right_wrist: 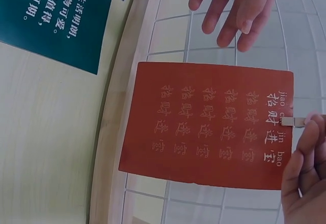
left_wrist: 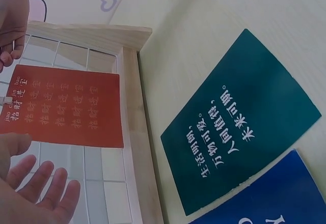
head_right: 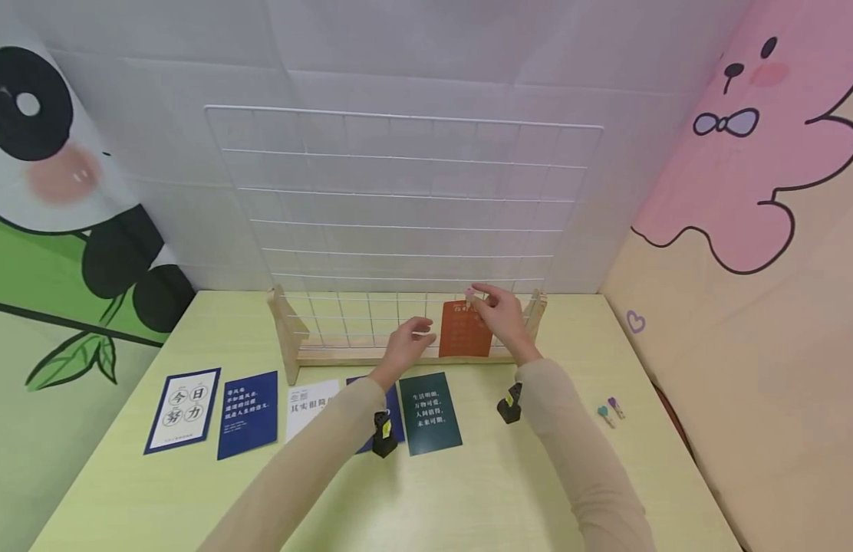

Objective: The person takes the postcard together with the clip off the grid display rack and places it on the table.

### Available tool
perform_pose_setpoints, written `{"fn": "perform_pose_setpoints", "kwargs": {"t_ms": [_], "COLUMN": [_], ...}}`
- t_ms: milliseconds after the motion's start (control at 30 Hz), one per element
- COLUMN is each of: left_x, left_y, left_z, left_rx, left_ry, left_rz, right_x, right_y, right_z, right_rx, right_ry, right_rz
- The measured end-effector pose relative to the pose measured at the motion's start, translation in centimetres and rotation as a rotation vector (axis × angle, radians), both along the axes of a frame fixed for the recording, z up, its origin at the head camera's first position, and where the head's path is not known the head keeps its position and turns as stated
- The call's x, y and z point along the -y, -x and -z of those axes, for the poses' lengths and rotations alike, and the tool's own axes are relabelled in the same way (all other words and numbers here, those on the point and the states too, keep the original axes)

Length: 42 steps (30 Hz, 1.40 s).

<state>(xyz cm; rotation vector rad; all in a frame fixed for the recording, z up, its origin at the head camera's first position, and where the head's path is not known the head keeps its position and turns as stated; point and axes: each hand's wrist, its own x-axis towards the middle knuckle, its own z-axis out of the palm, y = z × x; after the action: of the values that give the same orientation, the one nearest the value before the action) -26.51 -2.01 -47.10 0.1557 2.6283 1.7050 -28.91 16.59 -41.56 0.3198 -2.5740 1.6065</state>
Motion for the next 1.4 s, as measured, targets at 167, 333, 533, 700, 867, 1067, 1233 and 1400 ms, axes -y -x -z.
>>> {"fn": "perform_pose_setpoints", "kwargs": {"t_ms": [167,333,533,700,867,1067,1233,1400], "left_x": [-0.6,-0.9,-1.2,-1.6,-2.0,-2.3,-2.4,-2.4], "left_y": [0.0,0.0,0.3,0.5,0.8,1.0,1.0,1.0], "left_z": [-0.4,-0.8,-1.1,-1.0,-0.7,-0.6,-0.8,-1.2], "left_rx": [0.004,0.005,-0.002,0.01,0.017,-0.003,-0.01,-0.045], "left_ry": [0.001,-0.025,-0.052,-0.07,-0.063,-0.04,-0.017,0.032], "left_rz": [-0.003,-0.006,-0.009,-0.011,-0.025,-0.039,-0.058,-0.066], "right_x": [0.3,0.3,0.4,0.5,0.5,0.4,0.5,0.5], "right_y": [-0.3,0.4,0.5,0.6,0.7,0.8,0.9,1.0], "right_z": [-0.7,-0.2,-0.1,-0.1,-0.1,-0.2,-0.2,-0.2], "right_rx": [0.019,0.026,0.031,0.035,0.042,0.041,0.047,0.057], "right_ry": [0.009,0.001,-0.003,-0.003,0.0,0.003,0.014,0.016], "right_rz": [-0.011,-0.002,0.006,0.015,0.024,0.037,0.044,0.059]}}
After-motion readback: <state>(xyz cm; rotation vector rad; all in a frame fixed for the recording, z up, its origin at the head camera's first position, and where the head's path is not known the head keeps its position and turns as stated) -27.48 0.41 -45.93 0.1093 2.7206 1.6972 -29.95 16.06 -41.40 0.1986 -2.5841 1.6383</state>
